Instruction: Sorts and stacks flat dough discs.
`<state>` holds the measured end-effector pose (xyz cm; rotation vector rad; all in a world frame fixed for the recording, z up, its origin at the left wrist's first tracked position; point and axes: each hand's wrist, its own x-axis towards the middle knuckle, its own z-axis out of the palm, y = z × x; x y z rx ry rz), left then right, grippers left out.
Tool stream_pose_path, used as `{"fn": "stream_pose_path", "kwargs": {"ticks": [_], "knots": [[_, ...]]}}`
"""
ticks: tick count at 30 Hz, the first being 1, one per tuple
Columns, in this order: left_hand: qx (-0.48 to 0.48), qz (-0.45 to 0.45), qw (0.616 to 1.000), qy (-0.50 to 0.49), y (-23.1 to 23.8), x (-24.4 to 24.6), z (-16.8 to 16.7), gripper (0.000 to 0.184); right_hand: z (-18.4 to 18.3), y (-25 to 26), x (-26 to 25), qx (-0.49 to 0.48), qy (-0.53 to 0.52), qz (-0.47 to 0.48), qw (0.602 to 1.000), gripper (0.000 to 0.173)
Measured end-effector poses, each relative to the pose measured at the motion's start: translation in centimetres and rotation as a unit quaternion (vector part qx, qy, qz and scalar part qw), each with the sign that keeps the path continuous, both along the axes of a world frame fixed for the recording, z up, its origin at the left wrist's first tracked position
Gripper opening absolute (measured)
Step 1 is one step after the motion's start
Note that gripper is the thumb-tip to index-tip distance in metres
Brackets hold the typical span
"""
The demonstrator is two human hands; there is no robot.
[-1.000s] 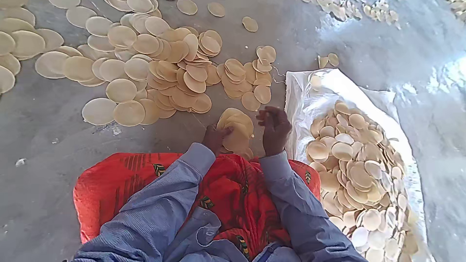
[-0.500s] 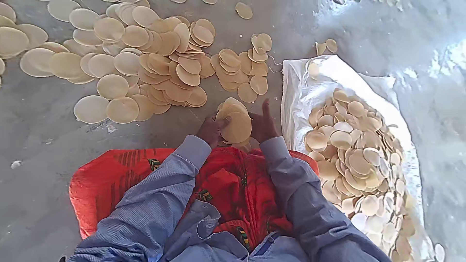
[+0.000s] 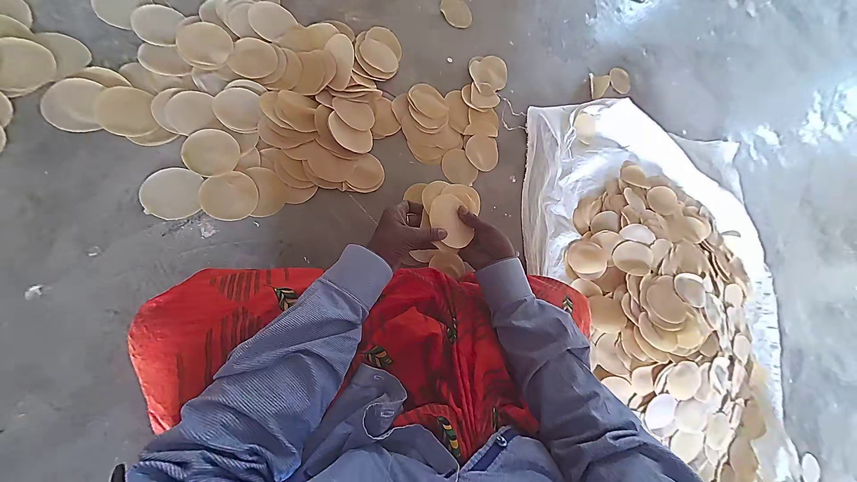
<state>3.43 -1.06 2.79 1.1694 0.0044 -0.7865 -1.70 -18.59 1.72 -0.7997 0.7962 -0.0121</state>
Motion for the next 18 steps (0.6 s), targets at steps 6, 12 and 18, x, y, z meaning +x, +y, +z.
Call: {"fn": "stream_pose_path", "kwargs": {"ticks": [6, 12, 18], "knots": [[-0.016, -0.027, 0.998, -0.051, 0.2, -0.1, -0.1, 0.047, -0.7, -0.5, -0.4, 0.019, -0.025, -0.011, 0.999, 0.028], [-0.027, -0.007, 0.998, 0.060, 0.2, -0.1, 0.6, 0.020, -0.2, -1.4, -1.1, -0.048, -0.070, 0.018, 0.996, 0.020], [-0.060, -0.002, 0.996, 0.062, 0.2, 0.0, 0.2, 0.014, 1.1, -1.7, -1.5, -0.057, -0.093, 0.025, 0.994, 0.019]]}}
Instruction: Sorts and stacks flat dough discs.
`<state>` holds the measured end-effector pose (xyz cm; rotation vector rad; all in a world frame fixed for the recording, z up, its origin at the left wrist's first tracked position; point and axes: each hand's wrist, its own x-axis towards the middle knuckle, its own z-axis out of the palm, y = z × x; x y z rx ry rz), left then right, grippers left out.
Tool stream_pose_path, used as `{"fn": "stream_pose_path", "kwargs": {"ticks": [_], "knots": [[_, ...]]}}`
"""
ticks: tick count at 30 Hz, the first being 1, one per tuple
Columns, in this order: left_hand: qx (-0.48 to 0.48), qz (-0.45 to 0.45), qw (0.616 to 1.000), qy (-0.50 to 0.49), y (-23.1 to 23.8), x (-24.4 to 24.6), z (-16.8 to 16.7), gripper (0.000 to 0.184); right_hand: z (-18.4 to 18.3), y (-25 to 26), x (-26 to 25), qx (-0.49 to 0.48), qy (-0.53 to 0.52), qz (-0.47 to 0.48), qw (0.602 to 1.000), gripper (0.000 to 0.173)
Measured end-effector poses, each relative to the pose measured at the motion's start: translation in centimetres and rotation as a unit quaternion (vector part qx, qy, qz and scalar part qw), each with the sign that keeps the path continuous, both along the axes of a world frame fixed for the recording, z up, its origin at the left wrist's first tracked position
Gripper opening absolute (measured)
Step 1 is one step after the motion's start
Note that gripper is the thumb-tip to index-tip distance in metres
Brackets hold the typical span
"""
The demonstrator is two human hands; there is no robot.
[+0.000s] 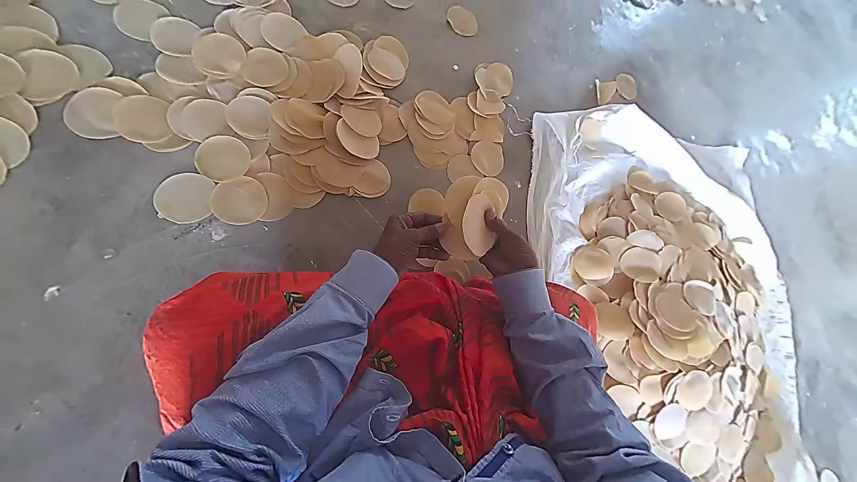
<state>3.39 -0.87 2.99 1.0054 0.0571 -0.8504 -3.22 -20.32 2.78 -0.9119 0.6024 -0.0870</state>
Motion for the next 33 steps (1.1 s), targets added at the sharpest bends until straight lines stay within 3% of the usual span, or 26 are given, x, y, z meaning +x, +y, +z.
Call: {"fn": "stream_pose_path", "kwargs": {"ticks": [6, 14, 19, 25, 29, 33], "knots": [[0.100, 0.051, 0.968, -0.224, -0.5, -0.6, -1.0, 0.015, 0.4, 0.8, -0.2, -0.051, -0.020, 0.020, 0.998, 0.021], [0.139, 0.025, 0.963, -0.230, -0.3, -0.3, -1.0, 0.006, 1.3, 0.6, -0.2, -0.104, -0.041, 0.040, 0.993, 0.023], [0.271, -0.013, 0.871, -0.410, 0.0, -0.3, -1.1, 0.015, 1.5, 0.9, -0.7, -0.111, -0.035, 0.045, 0.992, 0.021], [0.360, -0.085, 0.829, -0.419, 0.2, -0.3, 0.3, 0.016, 2.0, 1.8, -1.2, -0.115, -0.022, 0.035, 0.993, 0.022], [0.337, -0.065, 0.842, -0.416, 0.2, -0.4, 0.4, 0.015, 2.2, 1.8, -1.4, -0.125, -0.039, 0.045, 0.990, 0.023], [0.241, -0.042, 0.909, -0.338, -0.1, -0.7, 0.1, 0.011, 2.5, 1.4, -1.9, -0.132, -0.036, 0.045, 0.990, 0.020]]}}
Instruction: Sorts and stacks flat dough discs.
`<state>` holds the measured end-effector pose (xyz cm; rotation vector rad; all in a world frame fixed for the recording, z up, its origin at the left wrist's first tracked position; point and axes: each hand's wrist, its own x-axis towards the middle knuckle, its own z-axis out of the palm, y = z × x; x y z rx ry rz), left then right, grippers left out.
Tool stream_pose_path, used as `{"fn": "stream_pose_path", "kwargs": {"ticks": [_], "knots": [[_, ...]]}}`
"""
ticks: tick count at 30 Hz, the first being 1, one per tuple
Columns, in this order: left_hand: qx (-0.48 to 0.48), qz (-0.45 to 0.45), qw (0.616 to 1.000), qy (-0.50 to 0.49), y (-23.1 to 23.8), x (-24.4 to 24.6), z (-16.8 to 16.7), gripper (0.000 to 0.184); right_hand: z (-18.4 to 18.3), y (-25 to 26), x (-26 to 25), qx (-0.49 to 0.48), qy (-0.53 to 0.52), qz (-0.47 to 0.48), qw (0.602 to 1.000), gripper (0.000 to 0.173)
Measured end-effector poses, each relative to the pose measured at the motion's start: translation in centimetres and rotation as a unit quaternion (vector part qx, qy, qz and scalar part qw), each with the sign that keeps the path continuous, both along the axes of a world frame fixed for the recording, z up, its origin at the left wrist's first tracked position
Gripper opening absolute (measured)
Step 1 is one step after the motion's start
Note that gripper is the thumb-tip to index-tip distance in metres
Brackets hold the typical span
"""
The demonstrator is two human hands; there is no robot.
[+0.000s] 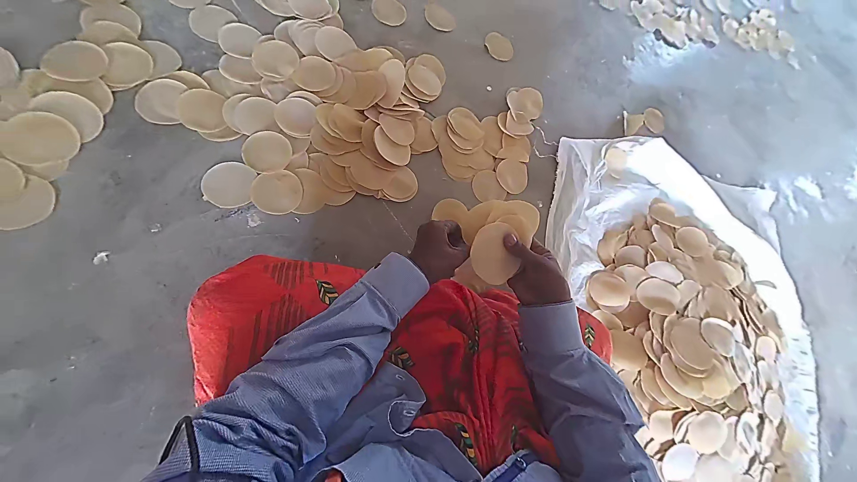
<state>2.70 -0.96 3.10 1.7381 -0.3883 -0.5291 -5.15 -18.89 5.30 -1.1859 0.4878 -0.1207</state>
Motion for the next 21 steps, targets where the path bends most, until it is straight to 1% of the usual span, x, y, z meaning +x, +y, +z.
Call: {"fn": "stream_pose_path", "kwargs": {"ticks": [3, 5, 7, 10, 12, 14, 16, 18, 21], "knots": [[-0.082, -0.006, 0.985, 0.155, -0.2, -0.1, 0.1, 0.010, -0.1, 0.0, -0.4, 0.015, 0.004, -0.002, 1.000, 0.018], [-0.125, -0.012, 0.971, 0.204, -0.3, -0.2, 0.0, 0.010, -0.4, -0.1, -0.6, 0.039, 0.011, -0.002, 0.999, 0.019], [-0.157, -0.019, 0.963, 0.220, -0.3, -0.1, 0.0, 0.009, -0.7, -0.3, -0.8, 0.058, 0.016, -0.006, 0.998, 0.020], [-0.178, -0.028, 0.955, 0.234, -0.2, 0.0, 0.3, 0.011, -0.7, -0.5, -1.0, 0.082, 0.024, -0.030, 0.996, 0.019], [-0.182, -0.037, 0.954, 0.236, -0.1, -0.1, 0.2, 0.010, -0.4, -0.8, -1.2, 0.088, 0.027, -0.037, 0.995, 0.018], [-0.180, -0.046, 0.956, 0.228, -0.1, -0.1, 0.2, 0.008, -0.2, -1.1, -1.6, 0.086, 0.034, -0.046, 0.995, 0.019], [-0.169, -0.060, 0.962, 0.207, -0.2, -0.1, 0.3, 0.012, 0.1, -1.4, -2.0, 0.081, 0.037, -0.050, 0.995, 0.018], [-0.150, -0.084, 0.971, 0.167, -0.1, -0.2, 0.2, 0.015, 0.3, -1.6, -2.4, 0.079, 0.040, -0.059, 0.994, 0.018], [-0.076, -0.109, 0.984, 0.116, 0.6, -0.6, 1.2, 0.017, 0.5, -1.2, -3.0, 0.054, 0.060, -0.065, 0.995, 0.021]]}}
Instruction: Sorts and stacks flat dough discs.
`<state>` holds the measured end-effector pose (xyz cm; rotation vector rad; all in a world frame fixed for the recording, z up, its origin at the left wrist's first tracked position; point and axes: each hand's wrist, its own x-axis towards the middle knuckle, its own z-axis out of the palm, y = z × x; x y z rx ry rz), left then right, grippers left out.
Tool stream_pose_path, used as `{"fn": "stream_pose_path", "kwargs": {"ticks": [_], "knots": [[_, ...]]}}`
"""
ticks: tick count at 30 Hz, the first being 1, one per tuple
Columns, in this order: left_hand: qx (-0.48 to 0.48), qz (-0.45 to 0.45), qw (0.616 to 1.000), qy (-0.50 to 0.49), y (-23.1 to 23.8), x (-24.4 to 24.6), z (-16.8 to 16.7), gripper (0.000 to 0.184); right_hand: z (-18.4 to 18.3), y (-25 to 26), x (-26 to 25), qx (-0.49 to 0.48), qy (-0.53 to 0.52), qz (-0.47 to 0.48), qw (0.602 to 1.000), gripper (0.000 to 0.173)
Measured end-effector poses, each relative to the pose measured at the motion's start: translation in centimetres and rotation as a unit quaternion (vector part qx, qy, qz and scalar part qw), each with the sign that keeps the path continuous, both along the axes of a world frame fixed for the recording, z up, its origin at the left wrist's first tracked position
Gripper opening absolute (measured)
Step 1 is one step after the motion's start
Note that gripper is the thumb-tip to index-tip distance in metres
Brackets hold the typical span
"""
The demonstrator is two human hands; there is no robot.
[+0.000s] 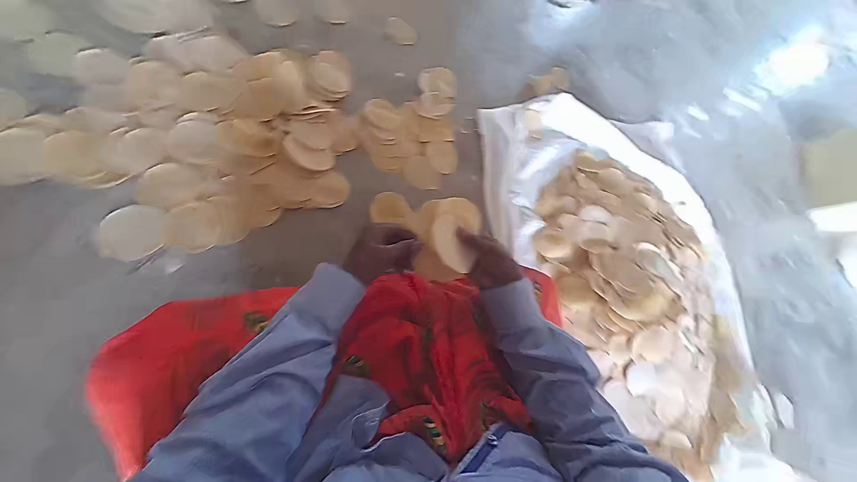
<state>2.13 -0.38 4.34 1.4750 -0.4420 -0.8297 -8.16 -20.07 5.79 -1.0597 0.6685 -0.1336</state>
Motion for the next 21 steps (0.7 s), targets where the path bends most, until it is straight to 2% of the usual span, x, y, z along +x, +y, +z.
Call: {"fn": "stream_pose_path", "kwargs": {"ticks": [4, 7, 9, 10, 11, 12, 14, 16, 17, 18, 19, 20, 21], "knots": [[0.053, -0.005, 0.997, -0.052, -0.5, -1.2, -0.4, 0.018, 0.8, -0.4, -1.9, -0.042, 0.016, 0.003, 0.999, 0.029], [0.031, -0.032, 0.998, -0.039, -0.3, -1.3, -1.5, 0.027, 1.9, -2.0, -3.6, -0.055, 0.036, -0.010, 0.998, 0.034], [0.034, -0.026, 0.999, -0.012, 0.3, -0.6, -2.7, 0.031, 3.1, -5.0, -6.4, -0.085, 0.032, -0.075, 0.993, 0.032], [0.051, -0.007, 0.999, -0.007, 0.6, -0.3, -3.2, 0.031, 3.5, -7.2, -8.4, -0.149, 0.044, -0.121, 0.980, 0.032], [0.074, 0.017, 0.997, -0.006, 0.9, 0.1, -3.6, 0.029, 4.0, -10.0, -11.0, -0.244, 0.083, -0.167, 0.952, 0.035], [0.099, 0.044, 0.994, -0.008, 1.1, 0.3, -3.8, 0.026, 4.4, -13.1, -13.9, -0.341, 0.141, -0.203, 0.907, 0.040], [0.137, 0.091, 0.986, -0.004, 1.2, 0.7, -4.1, 0.022, 6.2, -17.9, -20.4, -0.486, 0.279, -0.260, 0.786, 0.045], [0.166, 0.111, 0.980, -0.001, 1.1, 1.0, -4.4, 0.028, 8.3, -20.5, -26.1, -0.541, 0.408, -0.311, 0.667, 0.044], [0.184, 0.119, 0.976, 0.001, 1.2, 1.0, -4.4, 0.035, 8.7, -21.3, -28.5, -0.543, 0.470, -0.308, 0.624, 0.042], [0.205, 0.138, 0.969, -0.009, 1.4, 0.9, -4.3, 0.037, 7.3, -22.5, -31.0, -0.547, 0.505, -0.307, 0.593, 0.039], [0.225, 0.157, 0.961, -0.021, 1.5, 0.7, -4.2, 0.036, 5.2, -23.6, -33.4, -0.544, 0.528, -0.296, 0.581, 0.040], [0.245, 0.168, 0.954, -0.031, 1.3, 0.3, -4.2, 0.036, 2.6, -24.9, -35.6, -0.544, 0.540, -0.262, 0.586, 0.042], [0.257, 0.173, 0.950, -0.039, 1.4, 0.1, -4.4, 0.035, -0.3, -26.0, -37.3, -0.551, 0.532, -0.196, 0.613, 0.047]]}}
